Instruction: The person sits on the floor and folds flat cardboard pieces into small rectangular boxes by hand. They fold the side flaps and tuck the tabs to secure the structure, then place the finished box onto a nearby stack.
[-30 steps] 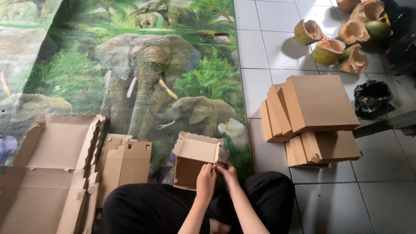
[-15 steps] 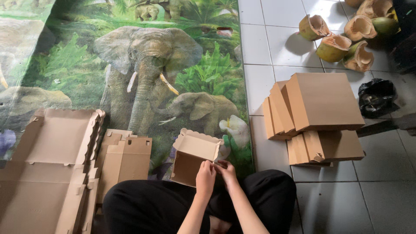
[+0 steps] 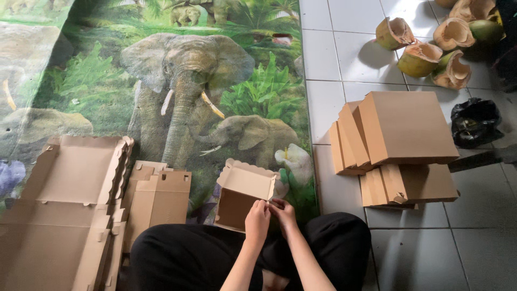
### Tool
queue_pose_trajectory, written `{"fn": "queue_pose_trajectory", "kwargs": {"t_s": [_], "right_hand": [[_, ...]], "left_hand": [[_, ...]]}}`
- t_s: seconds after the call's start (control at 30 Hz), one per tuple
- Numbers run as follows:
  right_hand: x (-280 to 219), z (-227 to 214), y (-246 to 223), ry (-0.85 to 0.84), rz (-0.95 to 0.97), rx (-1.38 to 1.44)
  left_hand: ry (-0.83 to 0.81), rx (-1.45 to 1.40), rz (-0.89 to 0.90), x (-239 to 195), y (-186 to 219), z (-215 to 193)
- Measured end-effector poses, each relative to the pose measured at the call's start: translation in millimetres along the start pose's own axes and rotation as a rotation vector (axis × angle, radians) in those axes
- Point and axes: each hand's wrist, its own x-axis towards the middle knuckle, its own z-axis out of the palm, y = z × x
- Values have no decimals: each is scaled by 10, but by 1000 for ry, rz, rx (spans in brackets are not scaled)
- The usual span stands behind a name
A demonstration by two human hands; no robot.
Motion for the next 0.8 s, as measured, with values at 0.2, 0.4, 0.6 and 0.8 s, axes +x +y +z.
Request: {"fn": "queue_pose_trajectory", "kwargs": {"t_s": [0.2,0.4,0.6,0.8], "right_hand": [[171,-67,136,1,-99,-96],[313,-62,302,84,-166,-333],[172,15,182,80,-159,-373],[98,84,42,56,-166,-397]], "left_hand": [[84,-273,56,67,-6,-98],[-73,-261,-457,252,-442,200],[-100,-235,-418,247,-339,50],[-48,-273,-378,239,-112,-144]]}}
